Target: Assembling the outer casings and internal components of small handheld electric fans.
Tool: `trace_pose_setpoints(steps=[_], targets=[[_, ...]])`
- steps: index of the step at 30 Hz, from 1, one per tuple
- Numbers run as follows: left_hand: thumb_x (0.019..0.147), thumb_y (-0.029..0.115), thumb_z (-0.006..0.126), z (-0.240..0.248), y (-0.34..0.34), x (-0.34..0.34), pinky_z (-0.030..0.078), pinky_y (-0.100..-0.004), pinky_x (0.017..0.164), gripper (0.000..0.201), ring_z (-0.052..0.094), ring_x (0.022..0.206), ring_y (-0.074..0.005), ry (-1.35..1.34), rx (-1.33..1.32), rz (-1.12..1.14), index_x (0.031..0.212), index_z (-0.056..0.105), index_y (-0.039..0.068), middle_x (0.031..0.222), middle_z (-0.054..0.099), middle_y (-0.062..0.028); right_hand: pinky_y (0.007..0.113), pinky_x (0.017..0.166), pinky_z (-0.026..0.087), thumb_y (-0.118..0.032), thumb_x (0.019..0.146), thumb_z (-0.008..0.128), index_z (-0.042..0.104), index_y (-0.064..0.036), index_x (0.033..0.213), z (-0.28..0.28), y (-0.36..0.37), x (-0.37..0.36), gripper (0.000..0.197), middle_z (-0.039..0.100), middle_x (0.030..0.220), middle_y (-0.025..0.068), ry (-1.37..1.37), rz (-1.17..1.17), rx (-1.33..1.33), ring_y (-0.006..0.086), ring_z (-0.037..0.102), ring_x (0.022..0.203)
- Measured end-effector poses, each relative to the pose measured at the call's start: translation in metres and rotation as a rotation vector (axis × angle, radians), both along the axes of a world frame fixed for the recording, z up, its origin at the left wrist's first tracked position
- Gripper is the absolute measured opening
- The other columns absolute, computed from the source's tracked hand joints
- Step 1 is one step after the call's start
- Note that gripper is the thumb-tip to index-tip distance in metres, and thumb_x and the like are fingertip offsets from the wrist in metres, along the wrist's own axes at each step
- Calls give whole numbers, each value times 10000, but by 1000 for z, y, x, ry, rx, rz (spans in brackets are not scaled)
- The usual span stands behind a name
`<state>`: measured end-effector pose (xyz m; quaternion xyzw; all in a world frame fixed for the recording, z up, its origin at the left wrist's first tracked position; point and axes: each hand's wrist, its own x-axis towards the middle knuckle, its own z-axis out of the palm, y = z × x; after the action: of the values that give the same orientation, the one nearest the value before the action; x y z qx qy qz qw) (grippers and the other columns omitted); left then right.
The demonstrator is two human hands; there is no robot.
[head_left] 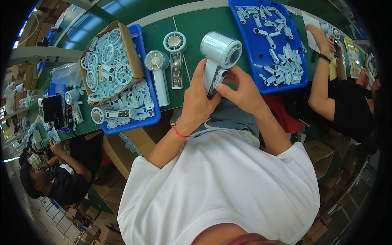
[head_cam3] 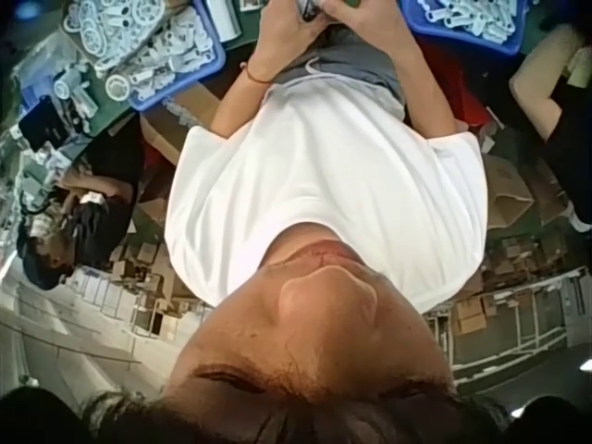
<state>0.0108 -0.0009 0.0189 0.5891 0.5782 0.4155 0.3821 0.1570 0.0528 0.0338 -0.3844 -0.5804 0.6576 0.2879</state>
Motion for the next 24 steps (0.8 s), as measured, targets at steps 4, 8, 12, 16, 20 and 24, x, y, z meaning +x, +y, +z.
trace_pose_setpoints(steps=[4,8,12,16,20,24], targets=[[688,30,670,-6,0,-1,501,-413,716,828,587,889,-414,116,83,30,1357,182,37,1176,492,-239,328,927,410,-15,749,528,374,38,1278,-9,-1,-10,554,528,1132,152,2,-58,6,211,524,1059],[686,37,672,-4,-1,0,501,-419,678,843,584,846,-414,124,7,48,1364,170,16,1142,482,-243,323,910,425,6,729,497,394,29,1270,-12,4,-15,551,537,1121,143,-87,-28,54,210,536,1041],[700,38,654,-6,-1,-1,487,-429,683,847,553,860,-414,157,56,68,1370,137,-10,1120,444,-233,300,816,468,-24,745,517,433,33,1229,-7,5,-16,495,558,1085,129,-18,-35,-21,204,556,1005],[699,26,653,-18,1,-5,460,-426,738,834,485,956,-413,145,148,128,1360,146,-22,1168,362,-228,279,681,500,-169,787,631,512,20,1146,0,6,-22,422,601,965,121,-353,-34,337,180,605,850],[691,43,676,-24,-2,-17,473,-421,704,774,531,905,-399,133,148,145,1305,209,-24,1102,433,-226,262,575,468,-289,771,681,571,-1,1062,0,6,-30,423,589,806,91,-452,-17,475,147,568,657],[692,63,691,-12,-9,-19,490,-400,697,759,587,862,-375,-104,-14,166,1279,218,-20,1050,517,-218,244,490,366,-325,771,684,600,-2,984,-11,7,-41,396,525,694,47,-369,-70,487,106,449,555]])
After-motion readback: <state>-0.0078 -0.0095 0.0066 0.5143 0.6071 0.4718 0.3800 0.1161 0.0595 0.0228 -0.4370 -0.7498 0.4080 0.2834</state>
